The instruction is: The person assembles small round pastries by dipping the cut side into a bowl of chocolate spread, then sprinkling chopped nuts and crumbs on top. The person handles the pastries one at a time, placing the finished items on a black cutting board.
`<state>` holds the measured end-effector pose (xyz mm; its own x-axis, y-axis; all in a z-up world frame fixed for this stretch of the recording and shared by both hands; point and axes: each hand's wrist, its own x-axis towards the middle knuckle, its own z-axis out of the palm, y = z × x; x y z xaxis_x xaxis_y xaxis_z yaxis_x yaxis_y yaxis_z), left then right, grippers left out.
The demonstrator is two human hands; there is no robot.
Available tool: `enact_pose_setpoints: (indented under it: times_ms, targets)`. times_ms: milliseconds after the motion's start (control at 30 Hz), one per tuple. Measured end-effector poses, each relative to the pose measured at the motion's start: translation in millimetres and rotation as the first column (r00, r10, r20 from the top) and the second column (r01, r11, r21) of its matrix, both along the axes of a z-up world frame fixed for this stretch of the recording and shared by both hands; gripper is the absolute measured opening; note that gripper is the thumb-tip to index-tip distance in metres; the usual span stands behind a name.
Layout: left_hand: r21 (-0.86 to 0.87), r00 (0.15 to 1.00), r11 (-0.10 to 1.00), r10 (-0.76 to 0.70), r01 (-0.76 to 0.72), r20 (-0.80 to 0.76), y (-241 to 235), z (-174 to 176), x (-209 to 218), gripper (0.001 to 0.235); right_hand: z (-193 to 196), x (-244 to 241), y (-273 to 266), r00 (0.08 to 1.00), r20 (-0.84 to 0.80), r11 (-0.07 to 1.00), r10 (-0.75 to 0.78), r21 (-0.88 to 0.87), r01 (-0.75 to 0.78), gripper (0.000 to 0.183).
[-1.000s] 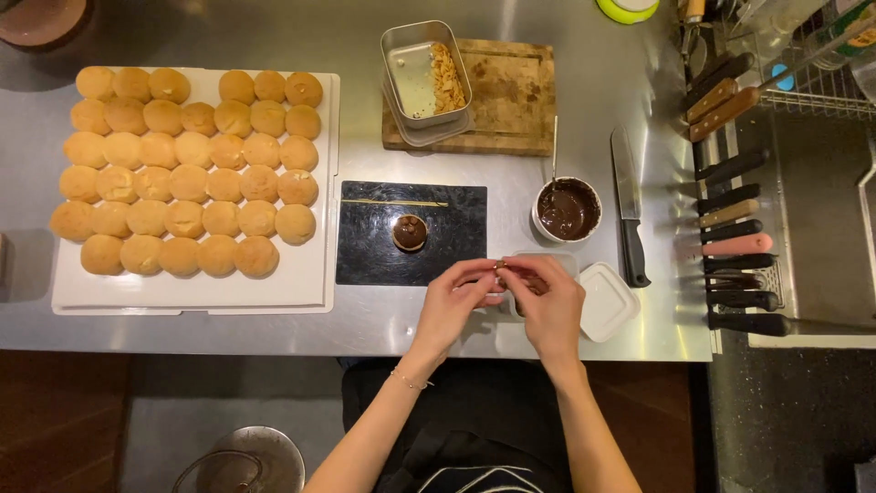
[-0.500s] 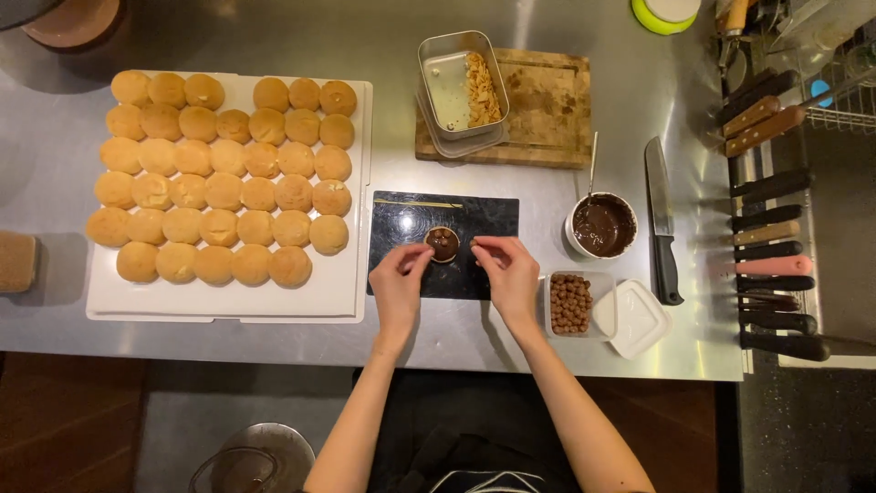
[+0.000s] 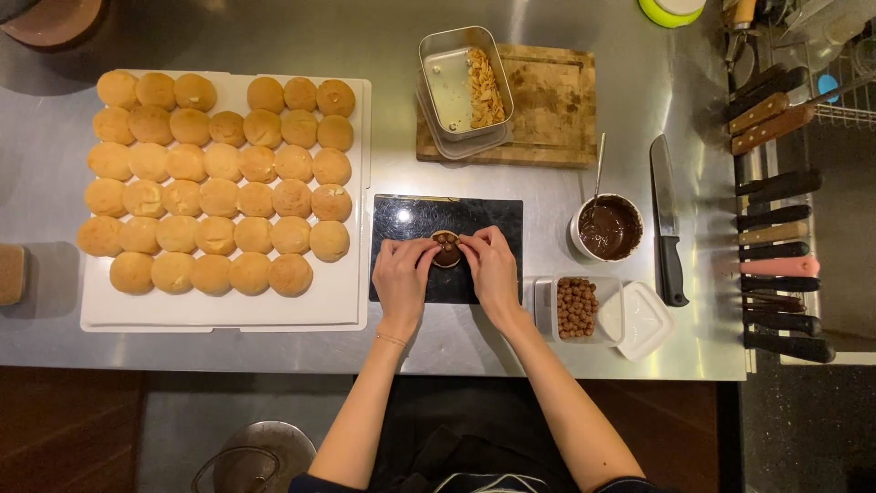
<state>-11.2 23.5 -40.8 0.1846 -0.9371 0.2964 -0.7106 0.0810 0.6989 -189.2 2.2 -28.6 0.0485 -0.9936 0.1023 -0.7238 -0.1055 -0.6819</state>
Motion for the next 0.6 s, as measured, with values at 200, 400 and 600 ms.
enact_pose_setpoints:
  times_ms: [200,400,600]
  targets:
    - [-0.017,1.000,1.000,-0.001,0.001,-0.002,1,10,-1,0.009,-44,-11,1,1.000,0.009,1.000,0.023,-0.005,-0.023,0.017]
    - [-0.014,1.000,1.000,0.013,-0.013,-0.005,7,19,-2,0.009,-62,-10,3,0.996,0.092,1.000,0.013,-0.011,-0.012,0.018]
    - [-0.055,0.992,0.994,0.095,-0.100,-0.082,17,41,-1,0.010,-7,-3,7,0.998,0.061,0.995,0.015,-0.102,-0.009,0.017]
